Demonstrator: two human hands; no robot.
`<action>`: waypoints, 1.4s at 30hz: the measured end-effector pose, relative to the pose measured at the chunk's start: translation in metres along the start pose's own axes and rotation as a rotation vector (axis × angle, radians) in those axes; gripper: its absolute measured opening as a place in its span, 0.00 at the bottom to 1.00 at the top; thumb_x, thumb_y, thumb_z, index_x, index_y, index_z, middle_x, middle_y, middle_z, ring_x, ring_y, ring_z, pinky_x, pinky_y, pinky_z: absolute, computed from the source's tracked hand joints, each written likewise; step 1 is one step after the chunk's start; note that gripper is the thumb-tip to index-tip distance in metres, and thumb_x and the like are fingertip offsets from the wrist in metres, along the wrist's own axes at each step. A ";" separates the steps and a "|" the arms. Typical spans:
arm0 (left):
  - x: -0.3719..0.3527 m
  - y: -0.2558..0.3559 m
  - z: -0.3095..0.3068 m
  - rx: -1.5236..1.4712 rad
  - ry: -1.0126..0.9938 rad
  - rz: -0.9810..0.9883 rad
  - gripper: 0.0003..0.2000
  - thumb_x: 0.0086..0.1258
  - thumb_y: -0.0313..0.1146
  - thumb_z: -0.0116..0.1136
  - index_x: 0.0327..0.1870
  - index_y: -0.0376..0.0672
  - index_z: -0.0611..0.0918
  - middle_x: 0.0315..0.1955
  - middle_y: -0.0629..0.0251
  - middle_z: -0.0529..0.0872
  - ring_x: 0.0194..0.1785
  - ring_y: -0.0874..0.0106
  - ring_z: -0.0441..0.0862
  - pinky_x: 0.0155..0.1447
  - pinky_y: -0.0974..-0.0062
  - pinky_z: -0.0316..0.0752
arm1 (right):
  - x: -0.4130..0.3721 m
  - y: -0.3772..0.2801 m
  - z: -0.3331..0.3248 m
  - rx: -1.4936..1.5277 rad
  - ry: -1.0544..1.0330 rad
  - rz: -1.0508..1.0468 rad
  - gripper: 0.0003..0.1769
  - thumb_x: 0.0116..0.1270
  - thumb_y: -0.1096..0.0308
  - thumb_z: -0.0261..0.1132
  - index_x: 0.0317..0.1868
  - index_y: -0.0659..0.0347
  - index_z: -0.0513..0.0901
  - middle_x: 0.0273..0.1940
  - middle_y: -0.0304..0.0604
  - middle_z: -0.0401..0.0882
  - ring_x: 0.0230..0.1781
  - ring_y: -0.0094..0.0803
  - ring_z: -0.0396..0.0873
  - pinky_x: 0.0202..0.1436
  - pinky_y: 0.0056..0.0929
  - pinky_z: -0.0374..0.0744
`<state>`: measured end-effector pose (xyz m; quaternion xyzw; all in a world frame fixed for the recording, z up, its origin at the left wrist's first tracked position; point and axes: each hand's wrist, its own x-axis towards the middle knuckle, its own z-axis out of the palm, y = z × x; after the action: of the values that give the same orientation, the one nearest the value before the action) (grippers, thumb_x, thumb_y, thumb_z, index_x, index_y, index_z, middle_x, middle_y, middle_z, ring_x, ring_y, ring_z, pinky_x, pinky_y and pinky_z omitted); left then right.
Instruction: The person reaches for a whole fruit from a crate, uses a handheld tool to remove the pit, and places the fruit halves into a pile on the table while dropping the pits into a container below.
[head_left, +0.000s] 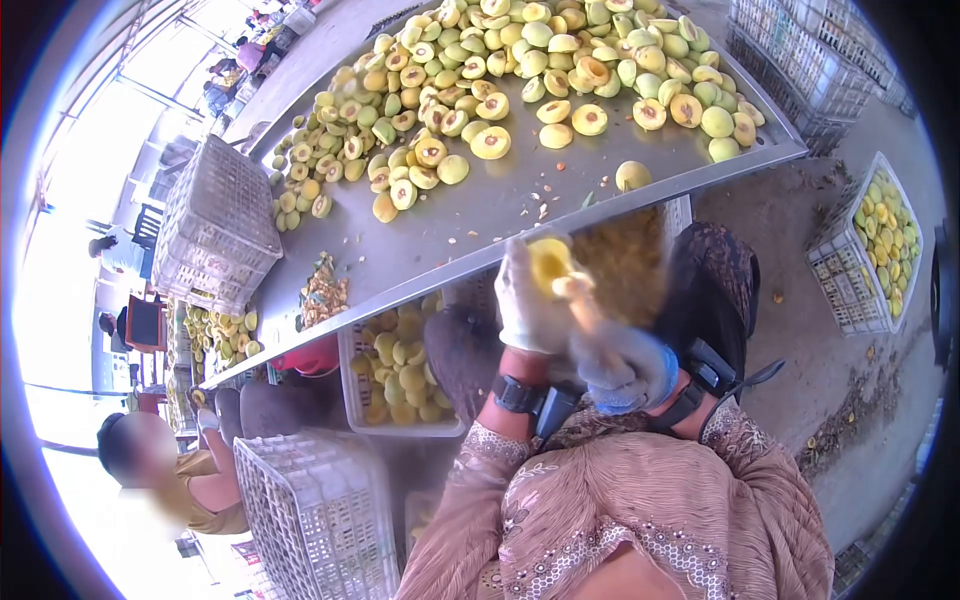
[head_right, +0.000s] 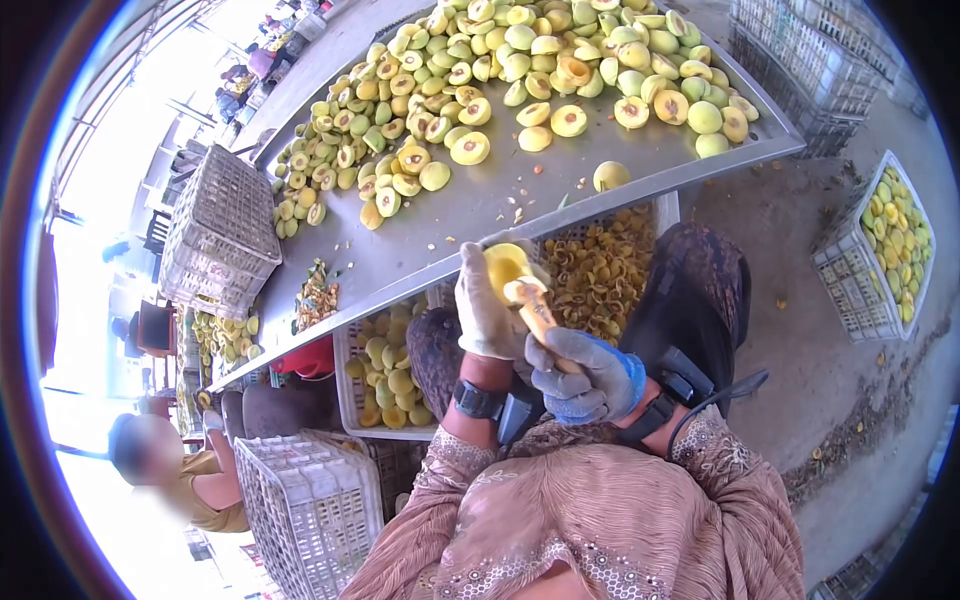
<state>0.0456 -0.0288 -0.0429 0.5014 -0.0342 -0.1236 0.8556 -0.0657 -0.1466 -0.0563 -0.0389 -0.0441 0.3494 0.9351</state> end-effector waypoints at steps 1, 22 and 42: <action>0.003 0.007 -0.011 0.115 0.073 0.071 0.24 0.75 0.54 0.47 0.49 0.37 0.77 0.36 0.56 0.85 0.28 0.66 0.83 0.28 0.75 0.78 | -0.002 -0.004 -0.002 0.000 0.006 -0.034 0.17 0.77 0.50 0.51 0.39 0.55 0.72 0.18 0.30 0.61 0.10 0.15 0.57 0.09 0.17 0.58; 0.132 0.022 0.101 1.743 -0.642 0.244 0.29 0.62 0.43 0.66 0.64 0.48 0.73 0.58 0.51 0.76 0.58 0.53 0.77 0.61 0.62 0.73 | -0.050 -0.006 0.010 -0.413 0.710 -0.204 0.20 0.76 0.51 0.53 0.48 0.62 0.69 0.23 0.32 0.65 0.15 0.17 0.60 0.15 0.17 0.59; 0.077 0.031 0.033 -0.065 -0.315 -0.228 0.21 0.71 0.49 0.49 0.53 0.41 0.76 0.39 0.56 0.85 0.23 0.72 0.78 0.23 0.77 0.71 | -0.032 -0.034 0.053 -0.687 0.615 -0.319 0.16 0.73 0.53 0.59 0.47 0.57 0.71 0.25 0.35 0.72 0.15 0.18 0.66 0.15 0.17 0.61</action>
<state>0.1198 -0.0610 -0.0048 0.4486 -0.1068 -0.2978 0.8359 -0.0732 -0.1912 -0.0015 -0.4392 0.1160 0.1391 0.8799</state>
